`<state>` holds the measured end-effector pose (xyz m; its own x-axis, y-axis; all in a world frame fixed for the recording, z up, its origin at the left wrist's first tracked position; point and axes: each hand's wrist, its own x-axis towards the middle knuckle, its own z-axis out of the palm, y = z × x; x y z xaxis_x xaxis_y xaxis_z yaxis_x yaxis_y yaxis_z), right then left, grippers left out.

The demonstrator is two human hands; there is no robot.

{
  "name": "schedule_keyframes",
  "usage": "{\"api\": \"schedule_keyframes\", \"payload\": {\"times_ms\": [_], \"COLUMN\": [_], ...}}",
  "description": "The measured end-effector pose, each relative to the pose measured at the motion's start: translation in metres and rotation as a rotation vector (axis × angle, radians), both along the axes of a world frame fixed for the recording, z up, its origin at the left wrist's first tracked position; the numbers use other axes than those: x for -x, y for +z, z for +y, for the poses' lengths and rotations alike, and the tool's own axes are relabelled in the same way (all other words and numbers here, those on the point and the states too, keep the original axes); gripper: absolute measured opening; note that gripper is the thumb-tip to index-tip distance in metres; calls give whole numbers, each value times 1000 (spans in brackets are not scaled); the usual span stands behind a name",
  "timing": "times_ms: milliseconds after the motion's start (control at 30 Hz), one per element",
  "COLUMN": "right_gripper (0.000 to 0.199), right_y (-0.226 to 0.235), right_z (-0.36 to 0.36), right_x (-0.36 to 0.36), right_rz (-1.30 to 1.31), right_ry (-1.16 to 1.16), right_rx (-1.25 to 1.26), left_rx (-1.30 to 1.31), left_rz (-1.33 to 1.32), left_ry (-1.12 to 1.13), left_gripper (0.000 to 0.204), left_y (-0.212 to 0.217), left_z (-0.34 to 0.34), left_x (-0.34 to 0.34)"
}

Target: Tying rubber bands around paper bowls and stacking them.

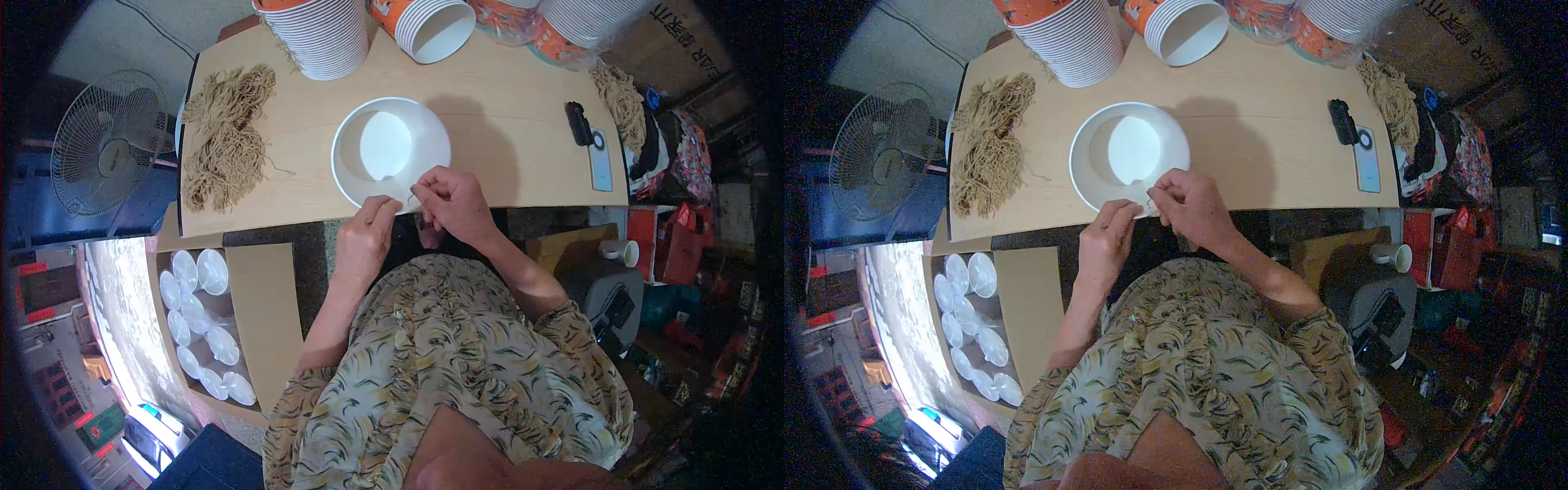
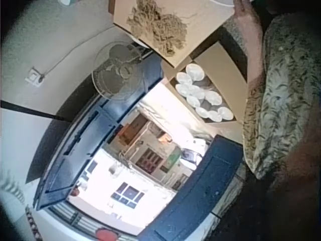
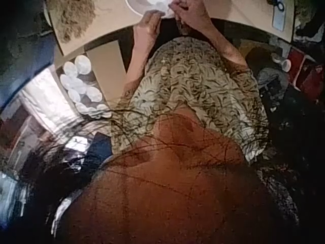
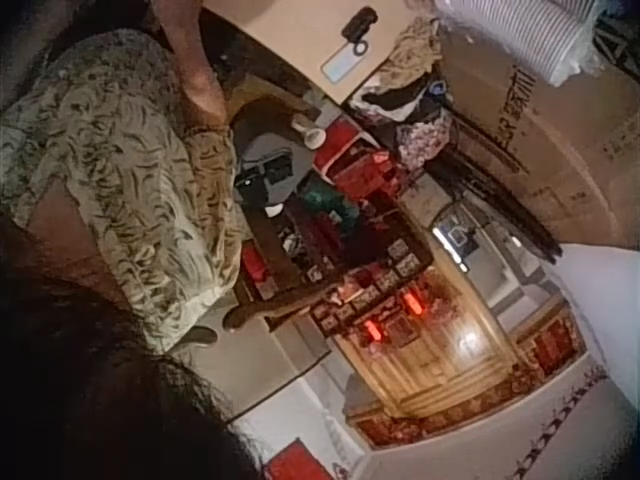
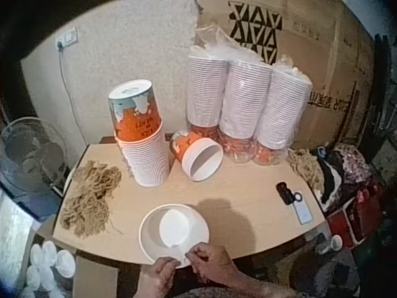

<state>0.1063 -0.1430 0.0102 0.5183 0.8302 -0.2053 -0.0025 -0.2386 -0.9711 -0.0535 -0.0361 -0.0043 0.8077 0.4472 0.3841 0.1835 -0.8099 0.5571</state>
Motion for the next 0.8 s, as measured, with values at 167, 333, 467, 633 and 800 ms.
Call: {"api": "schedule_keyframes", "payload": {"times_ms": [167,333,467,633,800], "right_gripper": [13,12,13,13,13], "right_y": [-1,-6,-5,-5,-10], "right_z": [-1,-2,-3,-3,-3], "right_x": [1,3,3,3,4], "right_rz": [14,14,-2,-16,-96], "right_ry": [9,3,2,-7,-20], "right_rx": [35,25,29,57,41], "left_rx": [25,26,41,51,43], "left_rz": [28,37,37,34,50], "left_ry": [3,6,8,12,11], "left_gripper": [24,24,24,24,24], "left_y": [-3,-1,0,-2,-2], "left_z": [0,-1,-2,-2,-2], "left_x": [2,2,2,3,3]}}
